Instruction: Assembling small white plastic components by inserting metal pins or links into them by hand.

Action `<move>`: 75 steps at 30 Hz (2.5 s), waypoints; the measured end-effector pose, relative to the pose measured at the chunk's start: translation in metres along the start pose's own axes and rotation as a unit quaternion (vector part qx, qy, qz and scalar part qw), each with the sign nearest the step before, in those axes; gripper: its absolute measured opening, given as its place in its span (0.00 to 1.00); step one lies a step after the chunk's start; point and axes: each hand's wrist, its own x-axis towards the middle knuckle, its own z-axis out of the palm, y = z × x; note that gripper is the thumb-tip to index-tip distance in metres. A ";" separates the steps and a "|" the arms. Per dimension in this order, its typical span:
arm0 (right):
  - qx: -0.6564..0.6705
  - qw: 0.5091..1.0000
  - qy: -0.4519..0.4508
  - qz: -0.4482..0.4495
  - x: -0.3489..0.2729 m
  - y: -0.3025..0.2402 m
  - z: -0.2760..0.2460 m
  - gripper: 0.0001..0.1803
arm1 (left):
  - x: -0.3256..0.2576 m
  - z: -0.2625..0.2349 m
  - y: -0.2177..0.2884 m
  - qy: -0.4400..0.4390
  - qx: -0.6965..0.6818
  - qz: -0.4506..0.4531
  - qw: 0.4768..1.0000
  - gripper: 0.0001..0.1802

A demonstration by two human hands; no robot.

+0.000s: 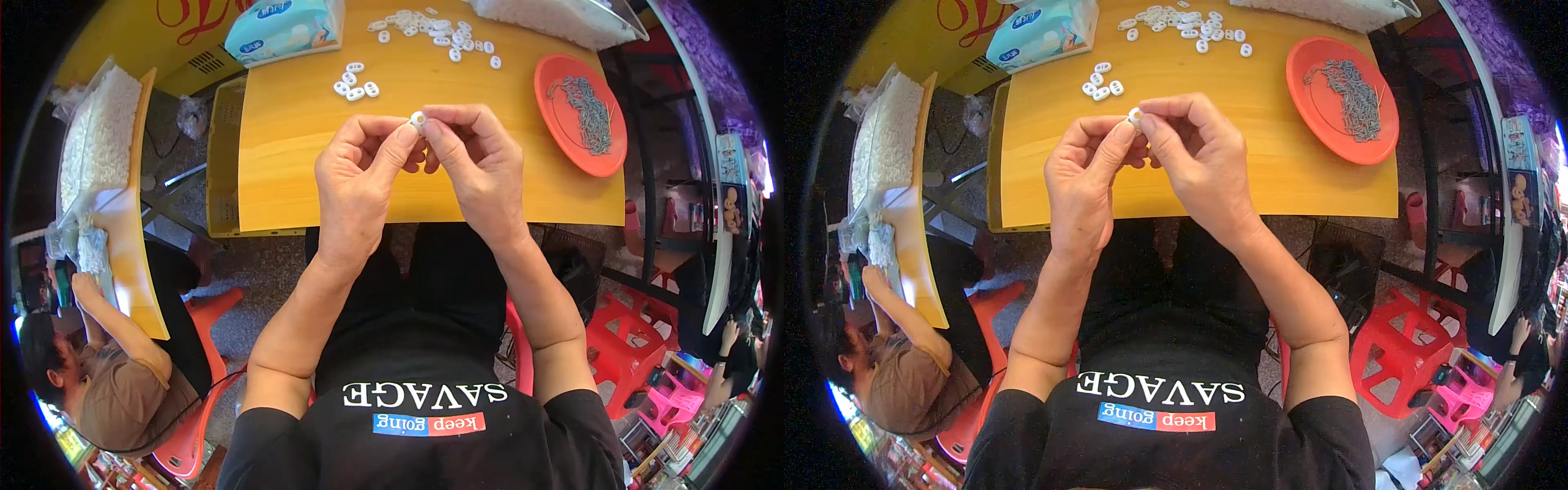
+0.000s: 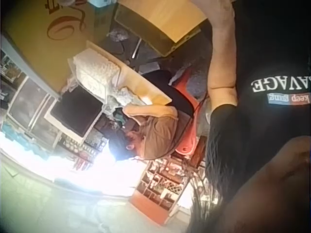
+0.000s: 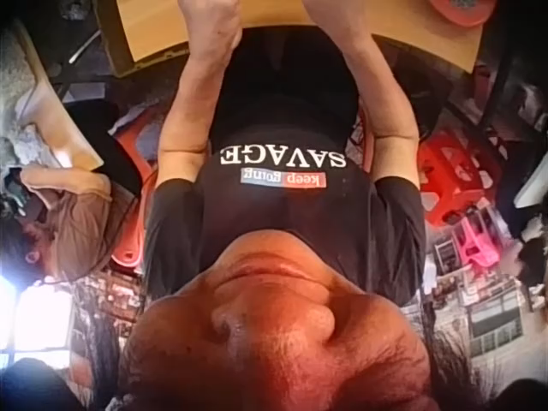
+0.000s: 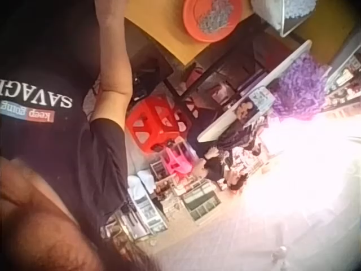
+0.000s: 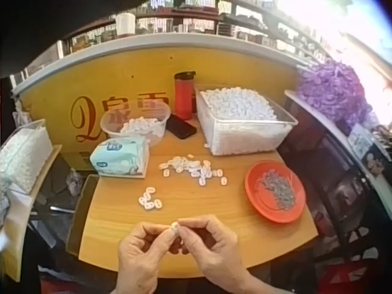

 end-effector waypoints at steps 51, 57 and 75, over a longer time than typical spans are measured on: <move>-0.546 0.800 -0.007 -0.250 0.130 0.049 -0.042 0.06 | 0.029 -0.145 0.042 0.174 0.472 0.270 0.821 0.21; -0.565 0.776 -0.019 -0.281 0.145 0.064 -0.025 0.05 | 0.014 -0.081 0.024 0.077 0.424 0.254 0.866 0.21; -0.579 0.763 -0.120 -0.261 0.143 0.047 -0.025 0.06 | 0.009 -0.055 -0.007 0.004 0.338 0.181 0.924 0.12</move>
